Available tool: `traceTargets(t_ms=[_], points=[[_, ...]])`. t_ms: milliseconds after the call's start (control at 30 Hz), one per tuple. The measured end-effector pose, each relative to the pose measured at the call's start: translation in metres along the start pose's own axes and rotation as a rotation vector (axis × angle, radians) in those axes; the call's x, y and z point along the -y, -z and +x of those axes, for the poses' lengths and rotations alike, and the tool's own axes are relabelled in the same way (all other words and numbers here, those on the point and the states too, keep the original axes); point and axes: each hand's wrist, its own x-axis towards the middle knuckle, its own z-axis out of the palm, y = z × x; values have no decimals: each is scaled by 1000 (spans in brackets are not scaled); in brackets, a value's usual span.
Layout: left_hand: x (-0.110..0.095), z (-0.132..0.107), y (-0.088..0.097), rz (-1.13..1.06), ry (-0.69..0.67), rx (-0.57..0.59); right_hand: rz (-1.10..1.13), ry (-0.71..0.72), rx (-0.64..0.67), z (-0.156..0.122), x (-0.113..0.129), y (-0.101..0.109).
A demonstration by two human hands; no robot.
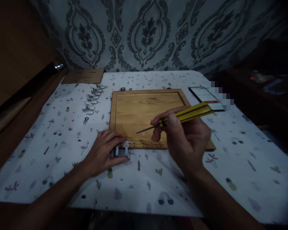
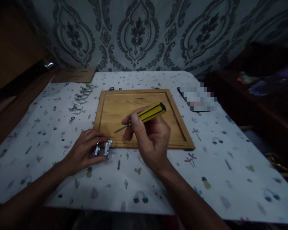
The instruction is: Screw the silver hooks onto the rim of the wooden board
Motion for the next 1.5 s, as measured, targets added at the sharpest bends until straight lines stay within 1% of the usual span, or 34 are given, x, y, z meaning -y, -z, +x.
traceTargets(t_ms=[133,267,400,500,600,700,800,867,967,1067,1167,1300,1400,1500], points=[[1,-1,1,-12,23,-3,-52,3,39,1,2,0],[-1,-2,0,-66,48,-55,-60,16,25,1,6,2],[-5,0,3,-169,138,-156,-43,-41,6,5,5,4],[-2,3,11,-262,268,-266,-63,-107,38,7,1,5],[14,4,25,-279,395,-370,-49,-176,38,11,-7,6],[43,5,40,-221,429,-445,-44,-254,41,15,-18,10],[75,6,52,-153,454,-518,-86,-269,52,16,-29,13],[94,9,57,-106,465,-555,-168,-273,127,16,-34,14],[117,12,57,-25,477,-580,-309,-188,203,12,-40,14],[135,14,54,61,477,-588,-386,-69,251,8,-42,12],[147,10,52,126,477,-580,-418,24,275,4,-40,13],[156,1,51,178,484,-557,-457,105,256,2,-38,14],[158,-4,51,196,488,-529,-466,120,235,2,-39,14],[159,-5,51,203,490,-499,-469,111,246,2,-39,14]])
